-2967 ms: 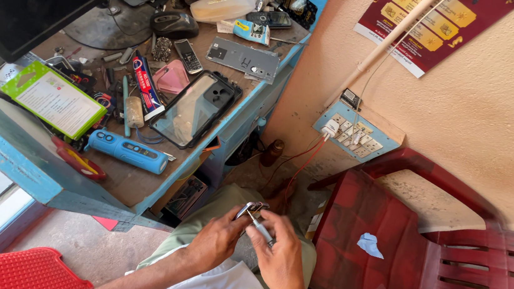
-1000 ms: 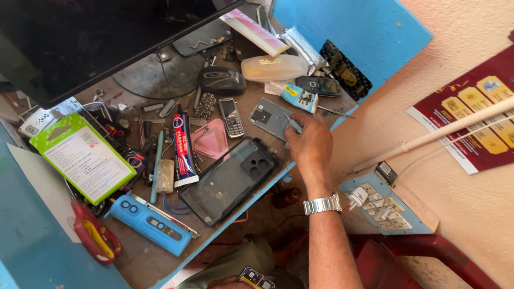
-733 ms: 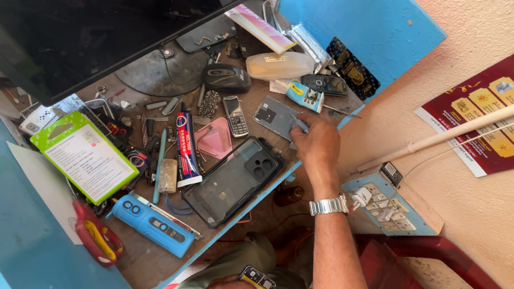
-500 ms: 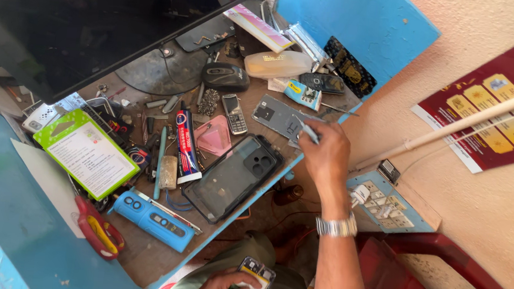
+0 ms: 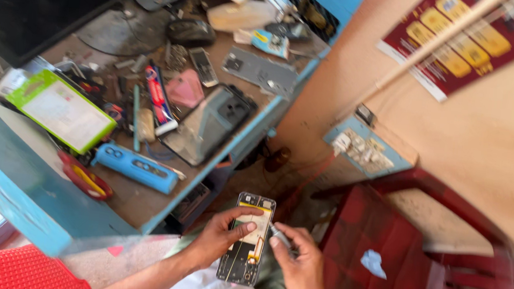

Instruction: The person is repairing a disassembled smartphone while sitting on a low stool. They use a screwdriver to remove screws from the internal frame and a blue heat gun to apply heat to the battery area, likely to soften adhesive for removal.

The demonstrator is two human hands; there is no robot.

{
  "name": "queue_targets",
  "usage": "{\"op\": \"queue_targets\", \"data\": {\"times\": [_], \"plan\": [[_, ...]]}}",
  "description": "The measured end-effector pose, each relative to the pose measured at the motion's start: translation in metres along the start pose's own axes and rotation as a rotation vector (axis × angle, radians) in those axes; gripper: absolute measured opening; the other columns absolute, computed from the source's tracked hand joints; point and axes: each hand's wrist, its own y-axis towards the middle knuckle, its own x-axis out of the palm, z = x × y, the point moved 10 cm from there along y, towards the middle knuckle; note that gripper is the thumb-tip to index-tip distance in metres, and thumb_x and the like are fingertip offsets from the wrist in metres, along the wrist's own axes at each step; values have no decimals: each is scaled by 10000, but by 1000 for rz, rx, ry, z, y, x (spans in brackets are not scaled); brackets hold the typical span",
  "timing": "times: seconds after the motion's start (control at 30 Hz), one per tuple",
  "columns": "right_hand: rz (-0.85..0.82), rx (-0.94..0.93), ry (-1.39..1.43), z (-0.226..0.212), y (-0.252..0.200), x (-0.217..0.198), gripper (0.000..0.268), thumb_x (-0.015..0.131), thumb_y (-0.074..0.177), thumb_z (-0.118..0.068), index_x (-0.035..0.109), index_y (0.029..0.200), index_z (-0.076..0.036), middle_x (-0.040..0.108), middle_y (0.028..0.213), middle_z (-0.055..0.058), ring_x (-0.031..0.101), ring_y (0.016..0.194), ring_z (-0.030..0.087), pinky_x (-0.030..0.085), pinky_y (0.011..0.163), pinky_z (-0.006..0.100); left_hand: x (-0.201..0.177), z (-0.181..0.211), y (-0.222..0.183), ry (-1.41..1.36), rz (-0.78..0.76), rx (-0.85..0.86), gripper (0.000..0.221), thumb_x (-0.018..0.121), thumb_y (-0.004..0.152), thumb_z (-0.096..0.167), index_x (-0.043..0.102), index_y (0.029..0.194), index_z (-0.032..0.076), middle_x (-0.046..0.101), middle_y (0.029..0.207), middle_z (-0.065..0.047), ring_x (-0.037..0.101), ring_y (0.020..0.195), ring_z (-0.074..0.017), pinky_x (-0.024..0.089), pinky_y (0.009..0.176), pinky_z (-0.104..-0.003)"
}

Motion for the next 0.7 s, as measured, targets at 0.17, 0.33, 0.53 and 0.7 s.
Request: {"op": "queue_targets", "data": {"times": [0.17,0.33,0.53,0.7], "plan": [[117,124,56,27,-50,-14,286,790,841,-80,775,1114,6,699,922,29,574,784,107,495,713,252,36,-20,-10,-114,-38,-109,313,686,955,164,705,1248,56,749,1018,-43,687,843,-91,604,714,-274],[154,42,154,24,-66,-26,291,769,867,-68,748,1142,26,682,966,23,591,861,91,504,783,238,53,-27,-18,-107,-61,-107,258,686,965,163,728,1182,31,752,947,-53,684,769,-92,591,644,-265],[169,49,84,20,-74,-27,297,776,860,-94,756,1137,11,679,944,20,563,797,100,501,725,252,51,-30,-18,-66,-42,-59,224,677,987,174,733,1130,11,749,917,-57,682,757,-87,589,636,-263],[160,40,1,11,-74,-28,295,780,854,-116,762,1128,-10,691,922,17,572,768,98,505,706,247,51,-30,-21,-95,-49,-95,232,637,1002,209,729,1108,25,738,894,-51,681,742,-94,587,628,-267]]}}
